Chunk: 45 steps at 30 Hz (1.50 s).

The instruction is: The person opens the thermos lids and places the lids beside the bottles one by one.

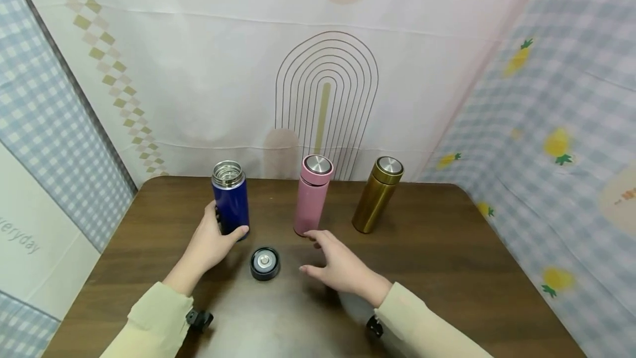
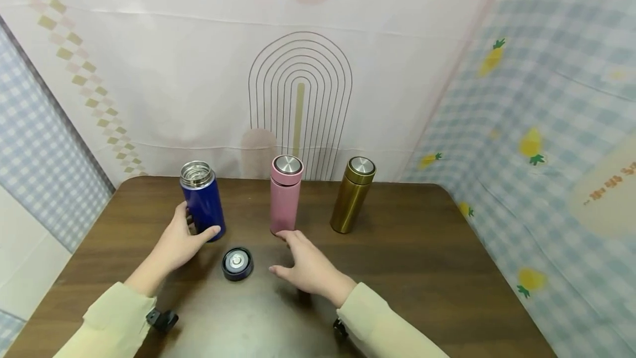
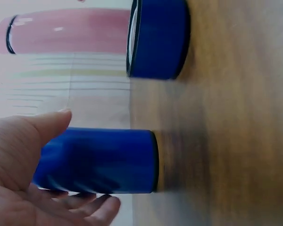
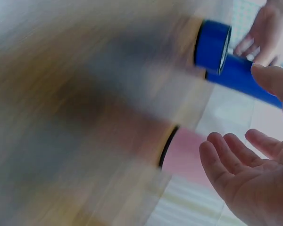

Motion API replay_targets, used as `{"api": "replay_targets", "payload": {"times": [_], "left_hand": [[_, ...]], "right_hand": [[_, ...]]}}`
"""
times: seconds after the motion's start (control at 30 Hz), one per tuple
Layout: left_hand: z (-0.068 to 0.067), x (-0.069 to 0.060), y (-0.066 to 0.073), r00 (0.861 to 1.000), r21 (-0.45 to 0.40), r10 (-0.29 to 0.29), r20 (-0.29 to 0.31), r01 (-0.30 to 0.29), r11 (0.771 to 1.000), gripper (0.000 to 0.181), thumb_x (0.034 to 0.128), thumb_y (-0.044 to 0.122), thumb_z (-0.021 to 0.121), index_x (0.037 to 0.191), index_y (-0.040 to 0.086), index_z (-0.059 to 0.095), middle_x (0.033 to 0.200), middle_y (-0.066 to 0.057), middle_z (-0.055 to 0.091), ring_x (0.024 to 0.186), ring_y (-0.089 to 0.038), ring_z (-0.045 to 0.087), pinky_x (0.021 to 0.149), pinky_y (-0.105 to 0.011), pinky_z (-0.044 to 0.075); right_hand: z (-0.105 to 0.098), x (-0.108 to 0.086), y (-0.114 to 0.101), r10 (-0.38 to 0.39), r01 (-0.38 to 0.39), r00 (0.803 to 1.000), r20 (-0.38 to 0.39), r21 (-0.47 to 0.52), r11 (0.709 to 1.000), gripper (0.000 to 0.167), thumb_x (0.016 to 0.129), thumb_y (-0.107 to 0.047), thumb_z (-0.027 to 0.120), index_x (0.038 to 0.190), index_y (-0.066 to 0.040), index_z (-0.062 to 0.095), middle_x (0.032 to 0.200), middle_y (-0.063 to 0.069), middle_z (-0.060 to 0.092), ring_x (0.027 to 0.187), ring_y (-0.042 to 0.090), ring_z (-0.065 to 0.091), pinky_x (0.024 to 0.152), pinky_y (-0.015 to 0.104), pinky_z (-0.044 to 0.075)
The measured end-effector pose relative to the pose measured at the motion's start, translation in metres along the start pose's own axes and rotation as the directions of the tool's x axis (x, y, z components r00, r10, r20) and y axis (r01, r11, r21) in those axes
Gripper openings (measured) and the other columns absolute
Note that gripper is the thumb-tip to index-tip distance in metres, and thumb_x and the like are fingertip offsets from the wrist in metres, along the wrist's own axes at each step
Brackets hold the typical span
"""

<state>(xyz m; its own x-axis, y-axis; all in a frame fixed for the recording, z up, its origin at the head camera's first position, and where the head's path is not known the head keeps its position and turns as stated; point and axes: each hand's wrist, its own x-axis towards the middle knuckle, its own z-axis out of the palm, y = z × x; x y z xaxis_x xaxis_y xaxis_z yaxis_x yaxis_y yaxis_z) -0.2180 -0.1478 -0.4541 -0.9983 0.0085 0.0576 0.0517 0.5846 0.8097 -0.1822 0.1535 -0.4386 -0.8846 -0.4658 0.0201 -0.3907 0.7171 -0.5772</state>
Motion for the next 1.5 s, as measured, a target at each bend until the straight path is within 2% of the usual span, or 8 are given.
{"api": "replay_targets", "payload": {"times": [0.13, 0.27, 0.37, 0.47, 0.7, 1.03, 1.3, 1.5], "left_hand": [[-0.001, -0.023, 0.003, 0.999, 0.009, 0.013, 0.038, -0.014, 1.0, 0.103, 0.0863, 0.048, 0.069, 0.15, -0.002, 0.006, 0.146, -0.032, 0.03, 0.131, -0.046, 0.037, 0.103, -0.058, 0.032], [0.0, -0.046, 0.015, 0.995, 0.062, -0.021, 0.101, 0.015, 0.998, 0.106, 0.0851, 0.056, 0.066, 0.15, -0.004, 0.007, 0.143, -0.033, 0.036, 0.128, -0.045, 0.041, 0.1, -0.06, 0.034], [0.002, -0.056, 0.026, 0.988, 0.103, -0.041, 0.147, 0.026, 0.994, 0.103, 0.0863, 0.053, 0.066, 0.149, -0.004, 0.008, 0.143, -0.031, 0.039, 0.126, -0.043, 0.045, 0.099, -0.06, 0.036], [0.005, -0.06, 0.034, 0.986, 0.095, -0.012, 0.166, -0.004, 0.995, 0.099, 0.0868, 0.047, 0.069, 0.15, -0.003, 0.01, 0.143, -0.026, 0.041, 0.126, -0.04, 0.047, 0.099, -0.058, 0.037], [0.015, -0.054, 0.04, 0.985, 0.003, 0.076, 0.156, -0.078, 0.997, 0.091, 0.0857, 0.036, 0.074, 0.15, 0.005, 0.018, 0.139, -0.018, 0.047, 0.123, -0.035, 0.051, 0.096, -0.051, 0.043], [0.028, -0.037, 0.05, 0.975, -0.066, 0.161, 0.152, -0.152, 0.986, 0.082, 0.0861, 0.03, 0.074, 0.148, 0.008, 0.025, 0.133, -0.017, 0.051, 0.12, -0.035, 0.053, 0.095, -0.049, 0.045], [0.043, -0.015, 0.067, 0.964, -0.064, 0.177, 0.2, -0.167, 0.984, 0.081, 0.086, 0.032, 0.074, 0.148, 0.01, 0.026, 0.133, -0.015, 0.052, 0.119, -0.03, 0.055, 0.095, -0.047, 0.045], [0.058, 0.003, 0.075, 0.963, -0.066, 0.177, 0.205, -0.167, 0.984, 0.082, 0.0853, 0.031, 0.075, 0.148, 0.01, 0.027, 0.135, -0.018, 0.051, 0.119, -0.032, 0.054, 0.095, -0.045, 0.046]], "right_hand": [[-0.015, -0.011, 0.011, 0.026, -0.025, 0.999, -0.035, 0.015, 1.0, 0.068, 0.086, -0.04, 0.072, 0.141, -0.013, 0.043, 0.13, 0.004, 0.052, 0.116, 0.017, 0.054, 0.095, 0.038, 0.046], [-0.029, -0.017, 0.017, 0.015, -0.011, 0.996, -0.088, 0.04, 0.999, 0.068, 0.085, -0.038, 0.074, 0.14, -0.012, 0.044, 0.129, 0.0, 0.052, 0.114, 0.017, 0.055, 0.095, 0.037, 0.046], [-0.038, -0.019, 0.02, 0.016, -0.008, 0.993, -0.12, 0.068, 0.998, 0.071, 0.083, -0.039, 0.076, 0.14, -0.011, 0.044, 0.129, 0.001, 0.052, 0.114, 0.019, 0.056, 0.095, 0.039, 0.046], [-0.046, -0.019, 0.02, 0.019, -0.004, 0.988, -0.155, 0.094, 0.996, 0.074, 0.081, -0.041, 0.077, 0.14, -0.012, 0.043, 0.127, 0.001, 0.053, 0.114, 0.02, 0.056, 0.094, 0.041, 0.046], [-0.061, -0.017, 0.021, 0.016, 0.006, 0.978, -0.207, 0.108, 0.994, 0.073, 0.08, -0.045, 0.076, 0.14, -0.019, 0.042, 0.124, -0.002, 0.055, 0.113, 0.021, 0.056, 0.094, 0.041, 0.047], [-0.078, -0.005, 0.019, 0.012, 0.013, 0.971, -0.238, 0.101, 0.995, 0.074, 0.081, -0.051, 0.074, 0.139, -0.018, 0.042, 0.123, -0.002, 0.055, 0.11, 0.017, 0.056, 0.092, 0.036, 0.047], [-0.087, 0.019, 0.016, 0.009, 0.021, 0.961, -0.276, 0.106, 0.994, 0.076, 0.082, -0.048, 0.073, 0.14, -0.012, 0.041, 0.123, 0.004, 0.057, 0.11, 0.017, 0.056, 0.093, 0.035, 0.046], [-0.094, 0.04, 0.011, 0.02, 0.021, 0.946, -0.324, 0.12, 0.993, 0.079, 0.082, -0.049, 0.073, 0.141, -0.01, 0.039, 0.126, 0.007, 0.054, 0.11, 0.02, 0.057, 0.091, 0.039, 0.048]]}}
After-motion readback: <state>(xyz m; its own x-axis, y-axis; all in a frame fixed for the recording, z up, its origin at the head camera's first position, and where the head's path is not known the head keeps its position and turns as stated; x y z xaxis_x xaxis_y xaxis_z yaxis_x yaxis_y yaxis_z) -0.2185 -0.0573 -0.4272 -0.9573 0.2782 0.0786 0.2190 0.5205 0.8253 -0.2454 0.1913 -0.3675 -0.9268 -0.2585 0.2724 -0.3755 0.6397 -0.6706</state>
